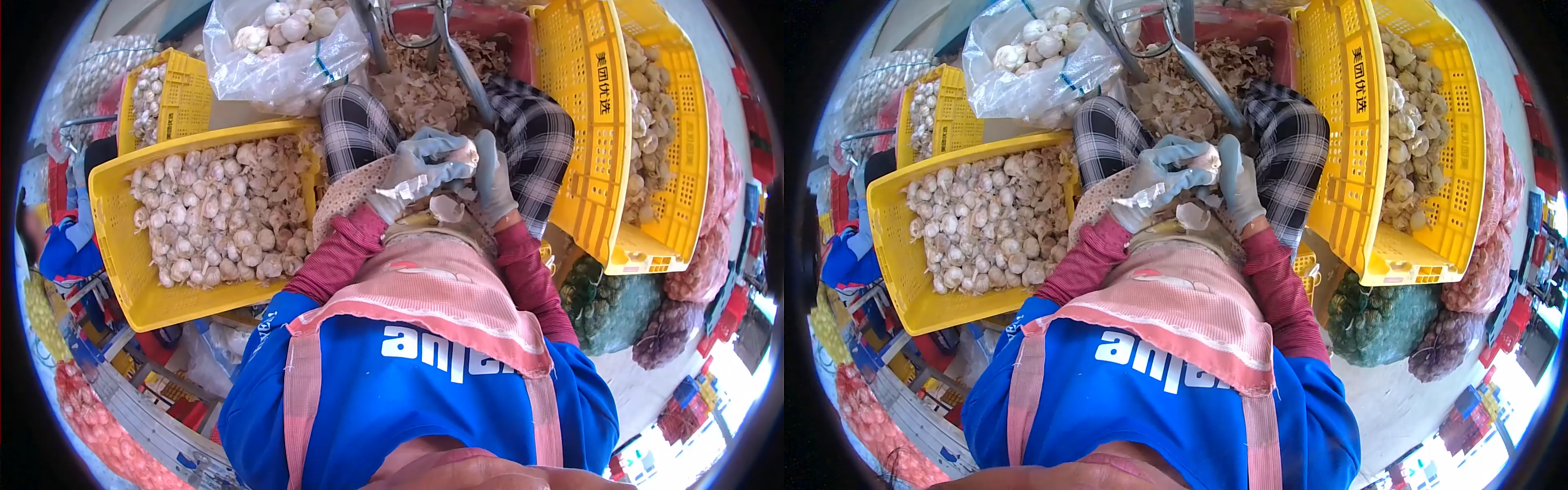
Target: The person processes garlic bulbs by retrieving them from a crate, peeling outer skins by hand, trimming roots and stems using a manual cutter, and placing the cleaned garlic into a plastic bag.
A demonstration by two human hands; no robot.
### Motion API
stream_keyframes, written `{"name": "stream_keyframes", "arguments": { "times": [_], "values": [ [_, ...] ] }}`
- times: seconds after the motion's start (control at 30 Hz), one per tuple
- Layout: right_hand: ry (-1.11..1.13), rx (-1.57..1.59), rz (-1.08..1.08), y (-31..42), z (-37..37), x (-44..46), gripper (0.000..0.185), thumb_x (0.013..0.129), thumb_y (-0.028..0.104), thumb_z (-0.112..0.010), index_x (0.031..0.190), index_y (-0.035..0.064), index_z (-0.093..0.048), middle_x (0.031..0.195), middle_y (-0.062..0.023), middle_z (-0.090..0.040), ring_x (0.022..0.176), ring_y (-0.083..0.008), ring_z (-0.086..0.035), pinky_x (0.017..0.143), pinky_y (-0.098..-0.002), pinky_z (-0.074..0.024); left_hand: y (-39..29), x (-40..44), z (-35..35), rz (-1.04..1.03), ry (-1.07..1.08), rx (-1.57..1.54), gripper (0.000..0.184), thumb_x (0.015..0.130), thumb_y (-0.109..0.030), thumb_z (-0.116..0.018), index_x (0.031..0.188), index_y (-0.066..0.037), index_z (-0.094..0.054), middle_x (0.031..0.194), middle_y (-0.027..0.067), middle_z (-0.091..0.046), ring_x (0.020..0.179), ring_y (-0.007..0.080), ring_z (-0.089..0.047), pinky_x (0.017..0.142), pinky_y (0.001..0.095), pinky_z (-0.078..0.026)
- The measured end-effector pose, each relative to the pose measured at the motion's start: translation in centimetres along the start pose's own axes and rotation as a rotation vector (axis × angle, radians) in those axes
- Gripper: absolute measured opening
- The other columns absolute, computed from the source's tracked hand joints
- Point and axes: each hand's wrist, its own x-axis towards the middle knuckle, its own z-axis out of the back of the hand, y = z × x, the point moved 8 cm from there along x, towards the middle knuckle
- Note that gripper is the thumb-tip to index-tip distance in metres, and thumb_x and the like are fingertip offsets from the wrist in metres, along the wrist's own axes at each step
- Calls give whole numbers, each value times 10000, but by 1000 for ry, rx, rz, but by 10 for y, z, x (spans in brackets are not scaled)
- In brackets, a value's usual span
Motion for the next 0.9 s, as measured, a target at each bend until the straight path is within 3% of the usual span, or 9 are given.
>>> {"name": "stream_keyframes", "arguments": {
  "times": [0.13,0.23,0.43,0.47,0.53,0.57,0.67,0.83,0.9],
  "values": [
    [-26,-59,134,15,5,-7,636,965,599,-492,855,4,-686,770,-17,-648,684,-90,-584,566,-256,-450,-17,1,-3,-243,-37,231,352,857,-196,-780,1143,-4,-705,1016,48,-642,821,109,-623,728,226,-518],
    [1,-170,162,20,1,-12,610,968,587,-502,839,17,-677,751,-9,-634,672,-80,-568,555,-253,-438,18,4,5,190,-128,-177,250,869,-214,-765,1011,-11,-734,758,-13,-635,532,44,-518,479,197,-409],
    [36,-90,131,2,-6,1,557,993,523,-505,807,20,-654,728,23,-591,651,-61,-509,554,-260,-414,29,-2,34,248,-326,-449,347,923,-369,-683,1086,-62,-681,836,-28,-612,626,37,-530,547,214,-443],
    [29,-129,137,-2,-2,4,554,1001,506,-501,798,13,-649,723,29,-585,654,-57,-498,559,-263,-411,35,0,37,317,-292,-387,407,927,-396,-669,1157,-60,-659,928,-15,-620,703,55,-562,630,215,-492],
    [2,-188,184,4,-2,2,552,1005,495,-499,791,7,-646,721,33,-586,664,-55,-497,562,-265,-412,-12,1,23,-30,-133,-60,440,927,-327,-688,1239,-23,-622,963,7,-629,830,99,-609,773,243,-525],
    [-19,-248,230,9,-3,0,551,1008,483,-498,784,1,-643,719,36,-587,674,-52,-495,566,-268,-413,3,-5,8,92,-18,-168,423,920,-240,-710,1251,7,-618,1045,43,-645,946,139,-615,876,271,-509],
    [8,-219,207,6,-7,-4,540,1006,469,-508,776,-2,-641,715,38,-589,677,-54,-494,566,-269,-413,12,-2,9,-110,21,44,311,919,-220,-717,1125,10,-684,1083,48,-666,936,97,-598,846,252,-507],
    [72,-188,230,6,-9,-11,527,1002,478,-516,812,6,-654,754,32,-595,696,-54,-508,582,-261,-427,27,10,10,81,-121,-236,216,931,-201,-701,998,4,-712,890,25,-697,784,77,-615,727,243,-526],
    [-43,-90,244,7,-2,-4,546,986,509,-536,811,6,-655,749,35,-587,682,-56,-504,587,-252,-429,34,13,20,208,-242,-313,304,947,-243,-677,1126,2,-674,990,31,-684,841,85,-617,764,256,-530]
  ]
}}
